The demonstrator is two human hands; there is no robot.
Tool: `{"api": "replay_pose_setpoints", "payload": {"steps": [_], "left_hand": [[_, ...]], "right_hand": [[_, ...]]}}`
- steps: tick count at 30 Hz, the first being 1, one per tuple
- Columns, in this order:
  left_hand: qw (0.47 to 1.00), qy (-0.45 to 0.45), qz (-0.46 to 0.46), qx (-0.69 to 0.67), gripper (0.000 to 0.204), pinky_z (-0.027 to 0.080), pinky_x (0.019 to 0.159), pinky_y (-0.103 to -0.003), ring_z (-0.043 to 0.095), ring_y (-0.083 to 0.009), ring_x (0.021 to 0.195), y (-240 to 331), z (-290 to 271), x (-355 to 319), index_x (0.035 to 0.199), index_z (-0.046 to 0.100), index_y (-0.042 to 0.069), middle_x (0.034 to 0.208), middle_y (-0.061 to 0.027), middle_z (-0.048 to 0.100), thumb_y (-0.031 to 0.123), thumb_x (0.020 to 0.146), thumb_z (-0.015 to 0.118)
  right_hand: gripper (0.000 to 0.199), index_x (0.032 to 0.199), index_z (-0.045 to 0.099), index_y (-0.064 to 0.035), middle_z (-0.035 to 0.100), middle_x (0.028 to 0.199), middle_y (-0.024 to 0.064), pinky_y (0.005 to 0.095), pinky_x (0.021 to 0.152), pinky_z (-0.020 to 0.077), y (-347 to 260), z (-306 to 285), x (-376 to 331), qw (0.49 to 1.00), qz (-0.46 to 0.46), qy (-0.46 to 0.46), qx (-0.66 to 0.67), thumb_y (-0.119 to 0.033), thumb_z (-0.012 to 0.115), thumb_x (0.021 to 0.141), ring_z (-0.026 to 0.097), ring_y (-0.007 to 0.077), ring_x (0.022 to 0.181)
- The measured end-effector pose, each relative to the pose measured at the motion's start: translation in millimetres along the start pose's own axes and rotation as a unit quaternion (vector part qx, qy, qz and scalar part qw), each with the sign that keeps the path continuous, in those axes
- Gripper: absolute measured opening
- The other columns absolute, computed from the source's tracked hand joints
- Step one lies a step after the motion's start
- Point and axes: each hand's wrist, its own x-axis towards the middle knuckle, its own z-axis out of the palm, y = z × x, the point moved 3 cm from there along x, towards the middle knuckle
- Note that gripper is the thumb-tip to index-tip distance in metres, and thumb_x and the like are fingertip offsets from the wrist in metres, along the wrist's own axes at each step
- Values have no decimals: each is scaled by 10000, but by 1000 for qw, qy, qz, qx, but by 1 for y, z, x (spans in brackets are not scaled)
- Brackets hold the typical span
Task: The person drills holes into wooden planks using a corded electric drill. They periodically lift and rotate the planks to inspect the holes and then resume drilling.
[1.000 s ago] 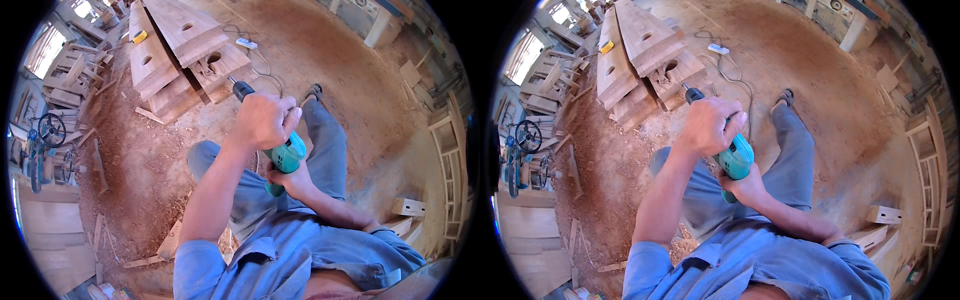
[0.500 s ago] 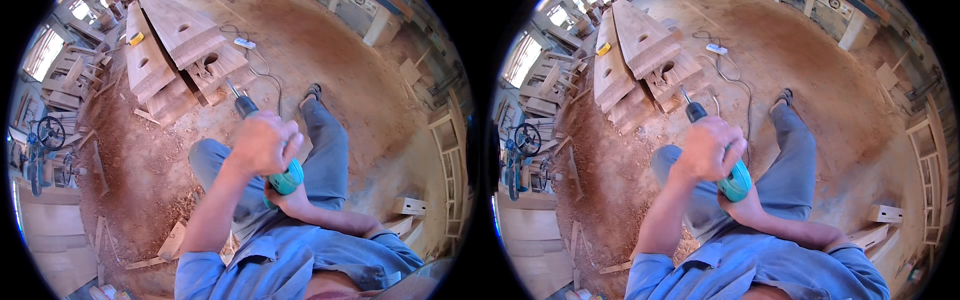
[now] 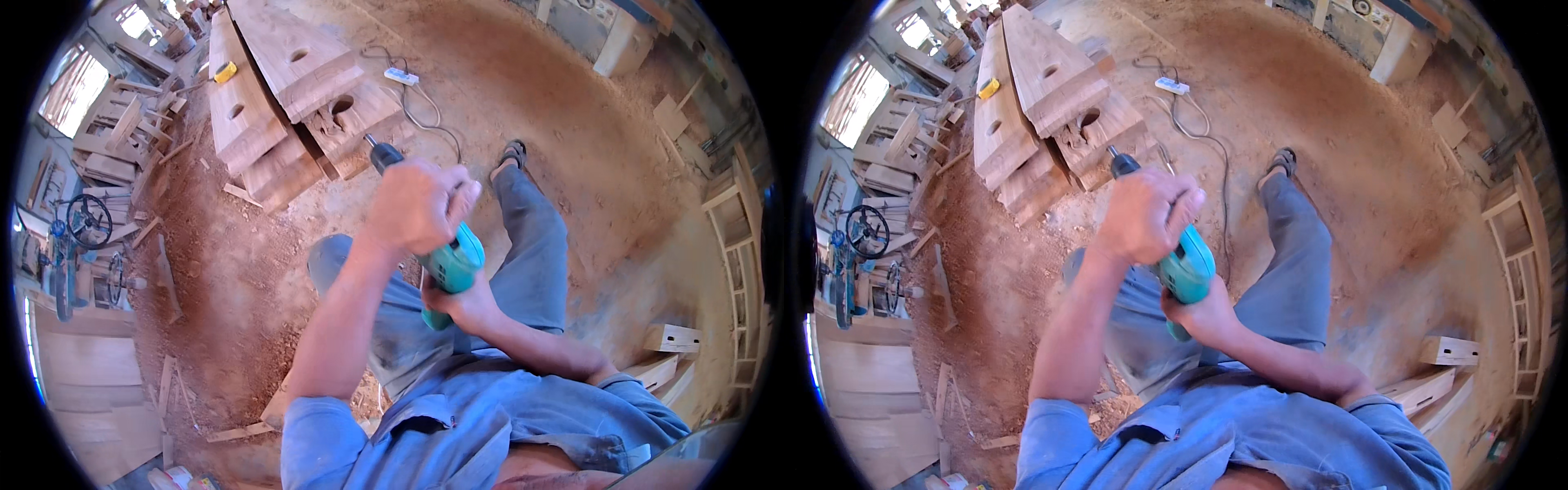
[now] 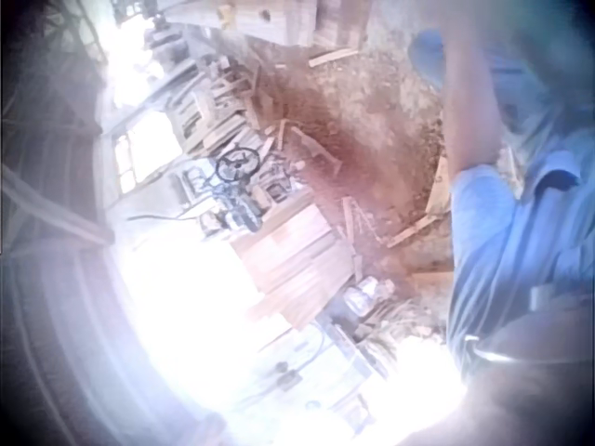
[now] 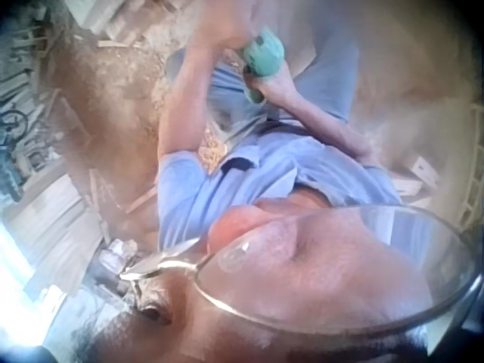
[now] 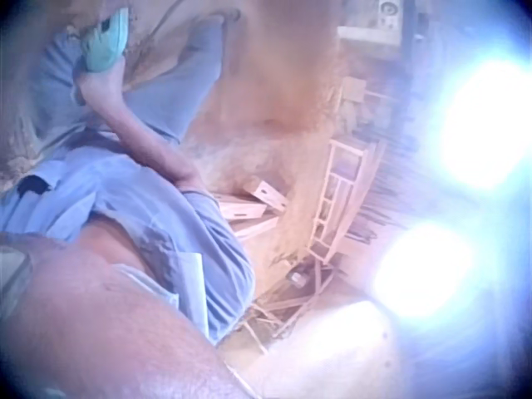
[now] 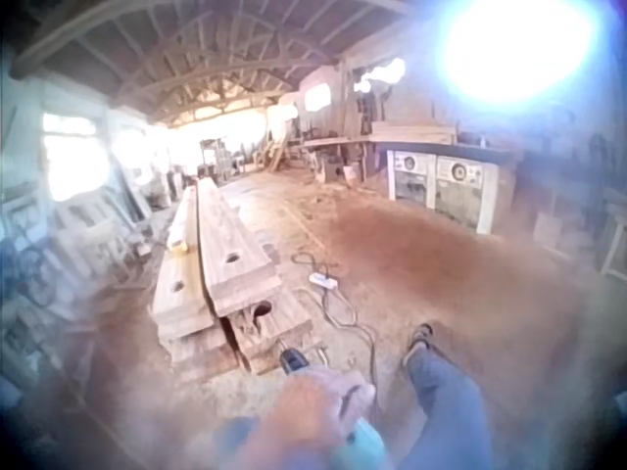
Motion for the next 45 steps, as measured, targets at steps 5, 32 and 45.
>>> {"api": "replay_pose_setpoints", "payload": {"steps": [5,32,45], "left_hand": [[999,-12,35,12,235,475,660,-487,624,-376,715,34,13,-18,786,657,92,690,-151,631,280,928,669],[998,-8,39,43,255,485,671,-491,608,-379,680,28,24,-21,749,634,89,644,-157,589,281,909,687],[998,-9,47,27,261,484,658,-481,609,-376,673,38,24,-28,760,638,87,649,-153,598,300,899,697]], "right_hand": [[177,997,671,-47,694,884,45,353,717,533,-5,-1,-41,995,-47,82,32,-67,731,832,661,165,794],[229,1039,650,-63,672,926,25,334,732,533,18,-3,-25,998,-54,43,1,-28,719,824,652,140,814],[179,971,643,-53,662,901,36,339,730,519,1,-5,-28,995,-83,59,-2,-13,706,808,643,148,823]]}}
